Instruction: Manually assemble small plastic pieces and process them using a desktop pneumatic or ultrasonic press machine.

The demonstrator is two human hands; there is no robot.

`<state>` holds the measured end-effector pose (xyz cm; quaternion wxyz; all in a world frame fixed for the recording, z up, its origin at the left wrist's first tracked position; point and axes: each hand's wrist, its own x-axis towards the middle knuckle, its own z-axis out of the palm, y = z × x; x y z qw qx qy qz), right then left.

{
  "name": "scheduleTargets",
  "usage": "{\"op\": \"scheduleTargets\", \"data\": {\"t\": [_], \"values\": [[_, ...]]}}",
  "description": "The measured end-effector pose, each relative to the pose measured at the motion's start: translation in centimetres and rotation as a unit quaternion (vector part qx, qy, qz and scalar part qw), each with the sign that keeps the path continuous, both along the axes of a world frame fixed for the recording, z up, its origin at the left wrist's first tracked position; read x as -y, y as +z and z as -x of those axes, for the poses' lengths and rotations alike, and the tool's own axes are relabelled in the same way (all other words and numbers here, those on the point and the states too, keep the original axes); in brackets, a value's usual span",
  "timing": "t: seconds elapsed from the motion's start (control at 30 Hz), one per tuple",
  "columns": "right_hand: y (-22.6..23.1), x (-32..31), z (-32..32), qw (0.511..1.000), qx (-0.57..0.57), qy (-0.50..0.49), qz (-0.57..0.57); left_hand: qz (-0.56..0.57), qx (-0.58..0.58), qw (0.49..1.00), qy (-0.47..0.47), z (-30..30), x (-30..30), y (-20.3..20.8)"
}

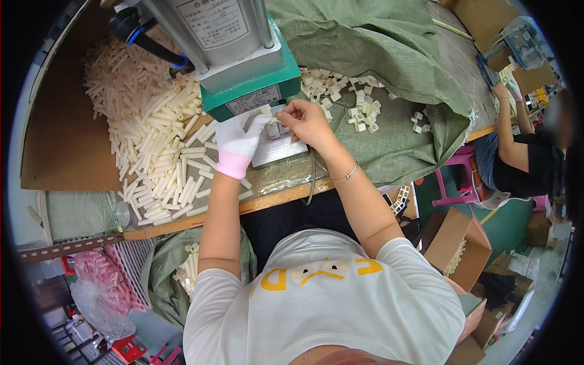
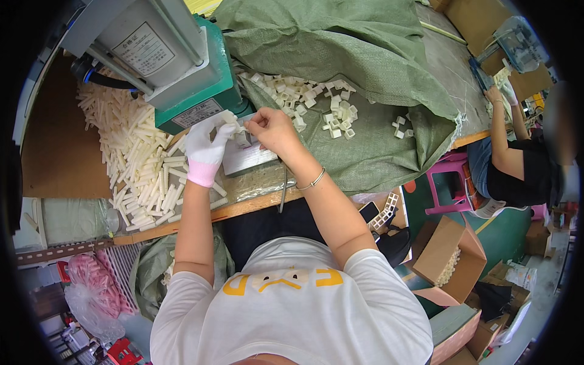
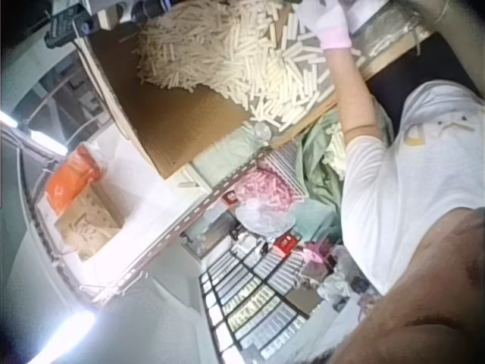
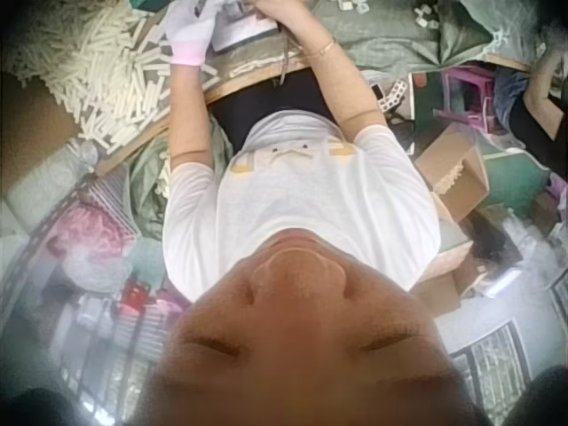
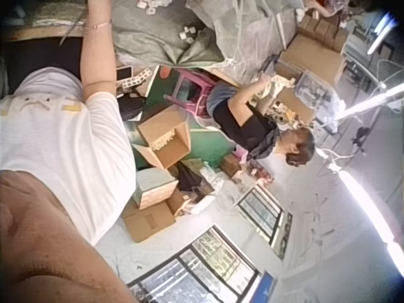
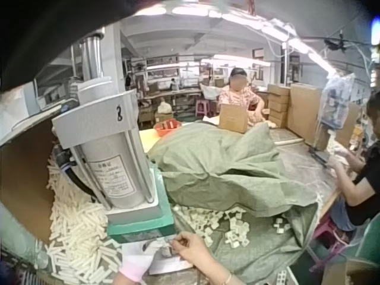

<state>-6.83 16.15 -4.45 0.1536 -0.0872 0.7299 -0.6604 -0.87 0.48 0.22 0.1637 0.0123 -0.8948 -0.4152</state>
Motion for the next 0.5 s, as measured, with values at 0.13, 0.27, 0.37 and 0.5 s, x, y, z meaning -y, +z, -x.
{"op": "scheduleTargets", "data": {"t": [0.13, 0.27, 0.37, 0.5], "values": [[0.7, -0.3, -0.7, 0.999, -0.015, 0.007, -0.038, 0.015, -0.04, 0.999, 0.008, -0.2, 0.3, -0.4], [0.6, -6.6, -0.9, 0.94, -0.23, -0.2, -0.157, 0.038, -0.092, 0.995, -0.027, 0.3, 0.6, -1.8], [-0.8, -12.2, -1.9, 0.855, -0.266, -0.182, -0.406, 0.019, -0.107, 0.994, -0.014, 0.6, 0.2, -2.2], [-3.5, -13.6, -2.8, 0.809, -0.333, -0.151, -0.461, 0.047, -0.107, 0.993, 0.004, 0.1, 0.4, -2.4]]}}
